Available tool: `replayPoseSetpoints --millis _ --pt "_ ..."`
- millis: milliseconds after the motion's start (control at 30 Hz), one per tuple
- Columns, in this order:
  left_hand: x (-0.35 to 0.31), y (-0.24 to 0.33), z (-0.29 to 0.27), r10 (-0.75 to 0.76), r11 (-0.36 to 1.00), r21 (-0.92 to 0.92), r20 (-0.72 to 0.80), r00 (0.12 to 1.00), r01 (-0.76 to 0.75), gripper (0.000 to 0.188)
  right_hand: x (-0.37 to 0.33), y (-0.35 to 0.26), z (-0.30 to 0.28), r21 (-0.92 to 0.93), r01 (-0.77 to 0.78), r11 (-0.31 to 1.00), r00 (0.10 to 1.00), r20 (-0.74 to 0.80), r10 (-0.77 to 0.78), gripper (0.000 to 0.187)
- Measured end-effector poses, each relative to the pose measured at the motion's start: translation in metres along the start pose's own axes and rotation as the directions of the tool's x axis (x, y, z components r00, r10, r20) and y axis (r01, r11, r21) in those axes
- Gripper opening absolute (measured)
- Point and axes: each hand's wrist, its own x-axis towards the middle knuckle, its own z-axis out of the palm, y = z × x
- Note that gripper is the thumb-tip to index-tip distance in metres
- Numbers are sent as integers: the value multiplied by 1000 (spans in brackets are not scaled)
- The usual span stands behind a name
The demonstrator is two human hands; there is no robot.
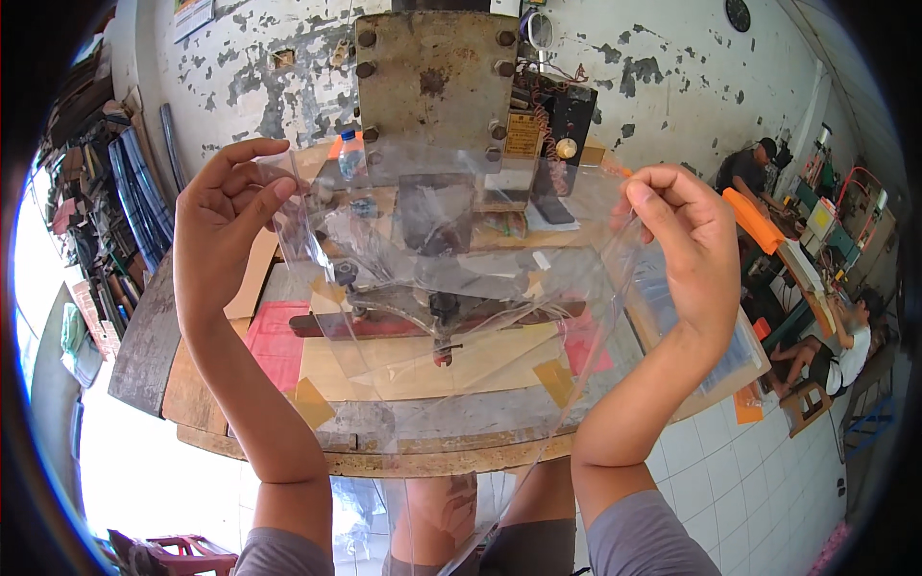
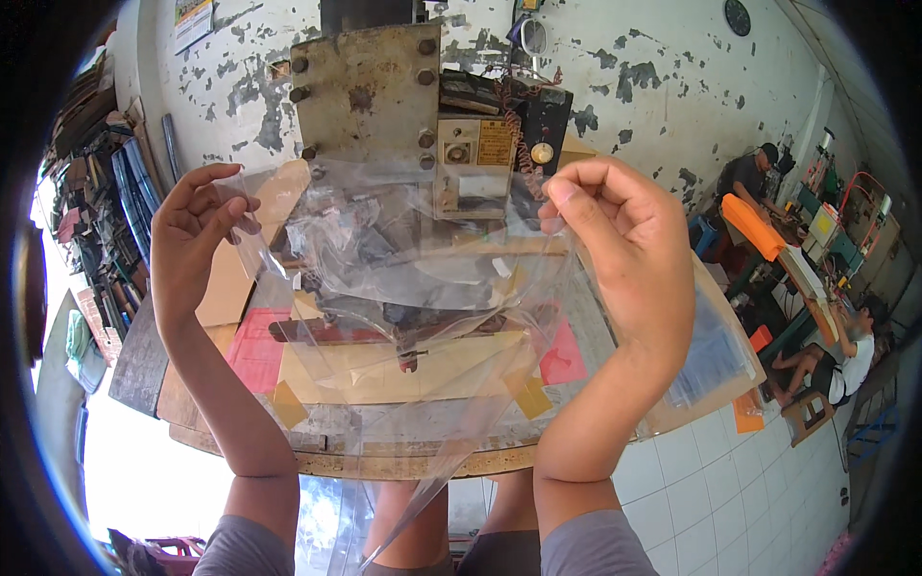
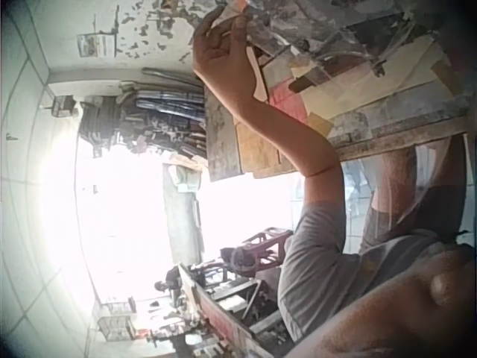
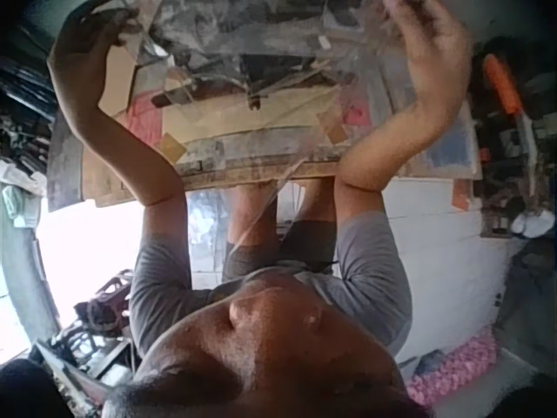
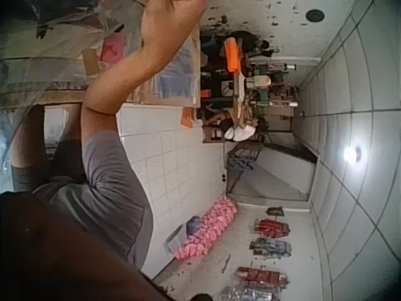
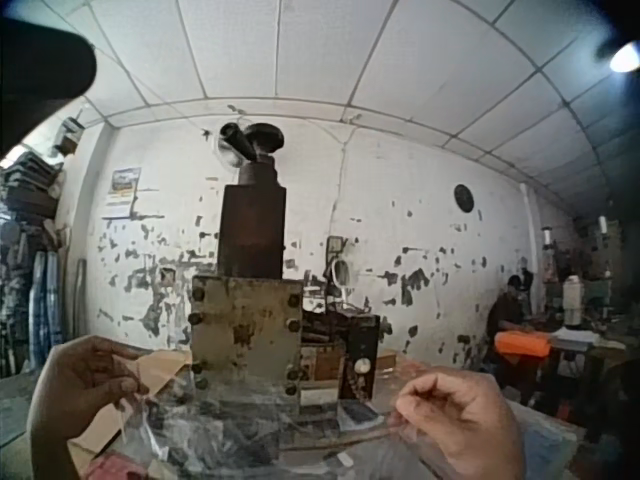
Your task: The person aligns plastic sheets on a workbench under a heat-press machine, operates the machine to seal the material, and pulls at the resulting plastic item to check the bond.
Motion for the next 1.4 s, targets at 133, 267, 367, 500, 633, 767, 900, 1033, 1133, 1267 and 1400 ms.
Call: replayPoseSetpoints --millis 133,267,367,500,633,767,900,1033,1133,1267,1400 --pt "3 4 3 6 1000 10 0 1000 -6 36 2 4 -3 -25 -16 1000 1000 3 16 15" --pt "3 1 1 -4 1000 10 -9 1000 4 36 3 5 -1 -8 -20 1000 999 29 21 17" --pt "3 0 1 -9 1000 4 -10 1000 9 36 3 7 -1 -4 -9 1000 999 36 9 17" --pt "3 -3 0 19 1000 -10 -4 1000 -19 36 3 12 -2 -14 30 999 999 41 -29 21" --pt "3 -2 0 -9 1000 -11 -18 1000 9 36 -3 -11 13 -485 236 842 953 -53 -298 21" --pt "9 2 14 -19 999 -51 12 1000 19 35 -30 -38 33 -322 729 604 683 283 -674 16" --pt "1 -1 6 -50 998 33 -6 999 50 34 -57 -55 56 141 712 688 424 694 -581 26" --pt "8 4 21 -76 997 -30 14 997 76 33 -80 -64 79 310 573 759 361 735 -574 16" --pt "7 5 24 -77 997 8 1 997 77 32 -85 -52 96 287 721 631 273 719 -639 14" --pt "8 6 24 -62 998 -2 9 998 62 31 -93 -48 109 335 752 568 455 360 -815 17" --pt "9 6 24 -60 998 18 0 998 60 32 -98 -52 111 364 686 630 555 298 -776 16"
